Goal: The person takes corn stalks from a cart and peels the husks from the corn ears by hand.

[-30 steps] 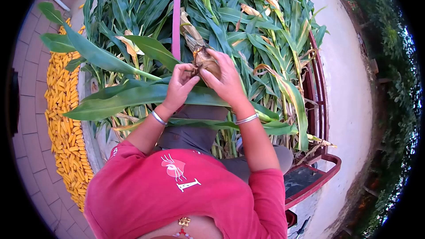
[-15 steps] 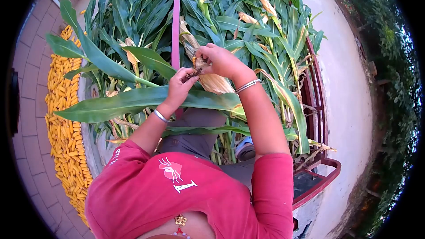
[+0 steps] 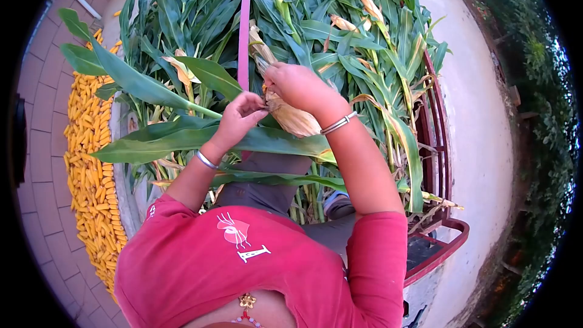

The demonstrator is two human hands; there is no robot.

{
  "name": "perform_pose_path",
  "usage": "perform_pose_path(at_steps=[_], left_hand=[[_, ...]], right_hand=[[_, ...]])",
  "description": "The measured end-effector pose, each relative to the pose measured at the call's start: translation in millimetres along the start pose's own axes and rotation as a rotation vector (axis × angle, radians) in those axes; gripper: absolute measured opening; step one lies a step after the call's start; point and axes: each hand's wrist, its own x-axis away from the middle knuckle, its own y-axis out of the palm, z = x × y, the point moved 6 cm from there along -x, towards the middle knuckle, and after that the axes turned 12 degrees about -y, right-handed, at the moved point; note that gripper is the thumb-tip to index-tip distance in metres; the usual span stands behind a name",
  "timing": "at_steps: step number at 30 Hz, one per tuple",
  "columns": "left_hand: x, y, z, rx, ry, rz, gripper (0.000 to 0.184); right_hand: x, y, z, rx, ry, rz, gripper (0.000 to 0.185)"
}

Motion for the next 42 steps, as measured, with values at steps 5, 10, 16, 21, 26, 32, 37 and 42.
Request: perform_pose_path(at_steps=[5, 10, 16, 21, 26, 32, 37, 42], left_hand=[[7.1, 8.7, 42.2, -0.192, 0.297, 0.303, 0.029], [19.9, 26.0, 63.7, -0.58, 0.506, 0.395, 0.03], [21.6, 28.4, 64.1, -0.635, 0.454, 0.433, 0.021], [16.8, 20.6, 62.4, -0.59, 0.43, 0.345, 0.017], [7.0, 7.9, 34.5, -0.277, 0.262, 0.302, 0.014], [19.2, 14.0, 53.3, -0.566, 0.476, 0.176, 0.007], [9.9, 8.5, 24.0, -0.171, 0.225, 0.197, 0.005], [7.3, 9.9, 22.1, -0.187, 0.222, 0.247, 0.006]], right_hand=[[29.4, -3.4, -11.7, -0.337, 0.071, 0.137, 0.01], [41.7, -1.7, -28.7, -0.284, -0.04, 0.379, 0.012], [44.0, 9.8, -39.9, 0.031, -0.048, 0.404, 0.013], [45.4, 10.8, -34.8, 0.023, -0.033, 0.43, 0.012], [45.5, 18.0, -20.5, -0.262, 0.114, 0.485, 0.009], [62.4, 21.3, 7.6, -0.428, 0.391, 0.544, 0.007], [59.2, 10.8, -19.2, -0.354, 0.16, 0.496, 0.015], [57.8, 14.3, -17.3, -0.378, 0.106, 0.423, 0.015]])
